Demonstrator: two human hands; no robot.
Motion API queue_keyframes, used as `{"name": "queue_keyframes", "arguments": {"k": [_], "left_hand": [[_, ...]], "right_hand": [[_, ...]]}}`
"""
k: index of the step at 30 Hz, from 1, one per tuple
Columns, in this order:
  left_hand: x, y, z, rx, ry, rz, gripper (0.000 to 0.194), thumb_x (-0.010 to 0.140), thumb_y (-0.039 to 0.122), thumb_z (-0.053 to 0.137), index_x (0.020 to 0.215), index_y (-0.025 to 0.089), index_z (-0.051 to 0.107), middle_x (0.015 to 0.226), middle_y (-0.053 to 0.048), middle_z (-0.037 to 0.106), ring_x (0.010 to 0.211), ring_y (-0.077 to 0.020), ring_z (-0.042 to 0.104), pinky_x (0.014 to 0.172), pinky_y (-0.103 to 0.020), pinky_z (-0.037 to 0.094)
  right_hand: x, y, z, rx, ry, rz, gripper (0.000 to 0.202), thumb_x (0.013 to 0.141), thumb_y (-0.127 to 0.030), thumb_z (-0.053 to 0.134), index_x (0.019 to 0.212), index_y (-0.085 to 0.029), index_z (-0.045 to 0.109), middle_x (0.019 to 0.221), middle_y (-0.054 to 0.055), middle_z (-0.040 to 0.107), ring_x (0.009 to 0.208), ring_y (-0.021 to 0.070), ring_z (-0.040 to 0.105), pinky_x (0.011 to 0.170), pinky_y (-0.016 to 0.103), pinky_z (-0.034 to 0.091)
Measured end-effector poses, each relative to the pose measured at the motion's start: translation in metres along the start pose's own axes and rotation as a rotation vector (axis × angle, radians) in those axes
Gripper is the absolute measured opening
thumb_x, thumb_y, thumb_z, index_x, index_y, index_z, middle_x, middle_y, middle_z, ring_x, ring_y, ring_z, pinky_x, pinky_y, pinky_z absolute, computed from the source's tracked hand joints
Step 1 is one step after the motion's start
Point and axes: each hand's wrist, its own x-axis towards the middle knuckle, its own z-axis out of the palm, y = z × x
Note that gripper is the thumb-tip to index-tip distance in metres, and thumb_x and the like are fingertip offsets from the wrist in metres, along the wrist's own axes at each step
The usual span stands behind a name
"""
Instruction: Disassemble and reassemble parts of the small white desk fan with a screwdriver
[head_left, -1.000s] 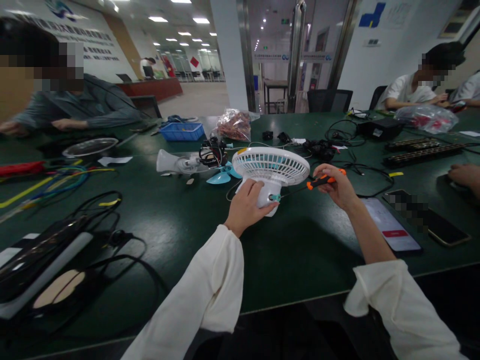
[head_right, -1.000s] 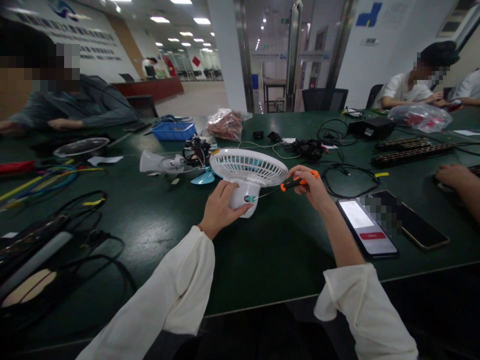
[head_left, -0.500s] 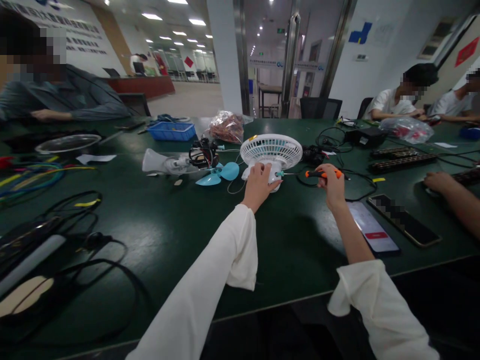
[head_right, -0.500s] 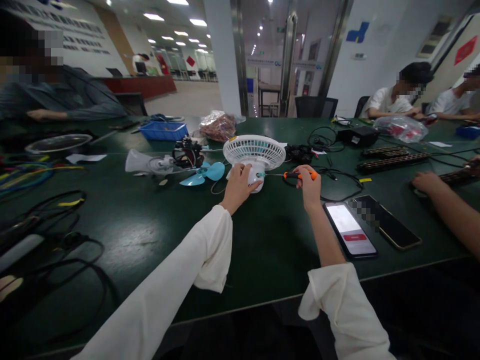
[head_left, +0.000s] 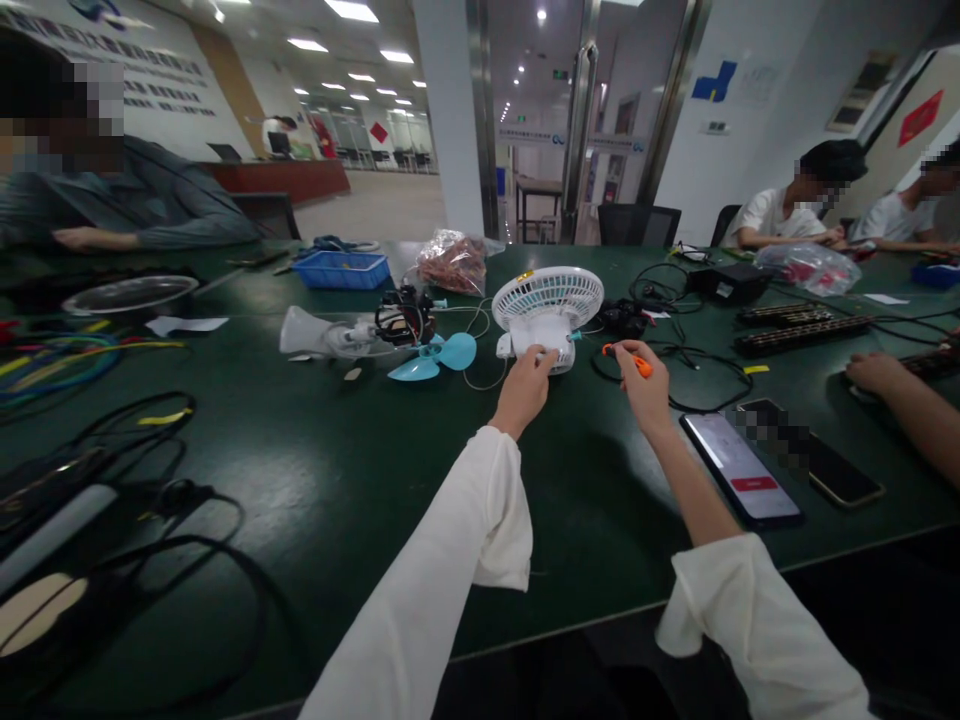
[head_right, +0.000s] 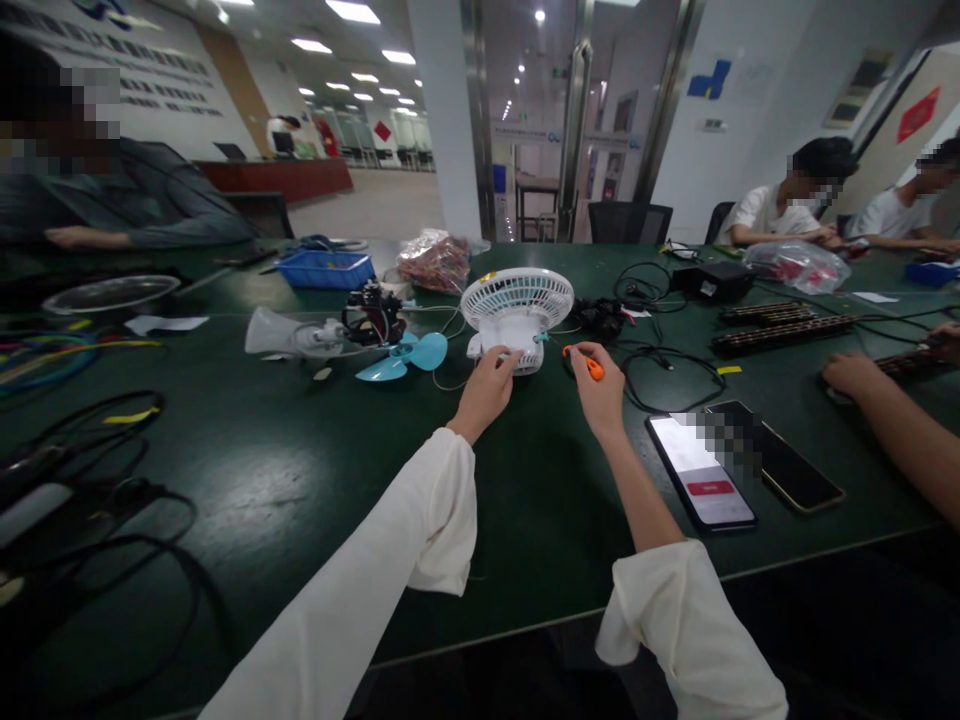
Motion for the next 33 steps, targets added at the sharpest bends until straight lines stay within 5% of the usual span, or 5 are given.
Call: {"name": "queue_keyframes", "arguments": {"k": [11,18,26,33], "left_hand": [[0.001,0.011,0.000,0.065,-0.114,0.061,0.048,0.087,0.007,0.037,0.133,0.017,0.047,0.112,-0.010,0.058,0.100,-0.0217,0.055,0.088,-0.038,0.045],[0.001,0.012,-0.003,0.088,-0.152,0.042,0.045,0.090,0.011,0.037,0.134,0.018,0.045,0.114,-0.008,0.058,0.101,-0.0203,0.053,0.087,-0.034,0.042],[-0.001,0.014,-0.003,0.099,-0.182,0.012,0.048,0.088,0.010,0.039,0.135,0.019,0.045,0.114,-0.008,0.060,0.104,-0.0217,0.053,0.086,-0.035,0.040],[-0.003,0.013,-0.001,0.084,-0.181,-0.037,0.055,0.087,0.011,0.041,0.141,0.021,0.036,0.131,-0.007,0.054,0.118,-0.0222,0.047,0.093,-0.037,0.038]], "right_hand": [[-0.012,-0.013,0.004,-0.158,0.121,-0.196,0.023,0.086,-0.031,0.051,0.082,-0.017,0.068,0.075,0.002,0.065,0.067,0.0146,0.056,0.062,0.024,0.041],[-0.019,-0.006,0.013,-0.302,-0.054,-0.281,0.023,0.086,-0.031,0.050,0.084,-0.017,0.068,0.077,0.003,0.069,0.067,0.0157,0.062,0.065,0.026,0.043],[-0.019,-0.007,0.012,-0.337,-0.109,-0.294,0.023,0.088,-0.030,0.049,0.088,-0.017,0.067,0.079,0.004,0.069,0.069,0.0159,0.062,0.066,0.026,0.044],[-0.021,0.000,0.017,-0.374,-0.247,-0.295,0.026,0.089,-0.032,0.047,0.100,-0.017,0.065,0.093,0.006,0.069,0.081,0.0187,0.063,0.076,0.029,0.046]]}}
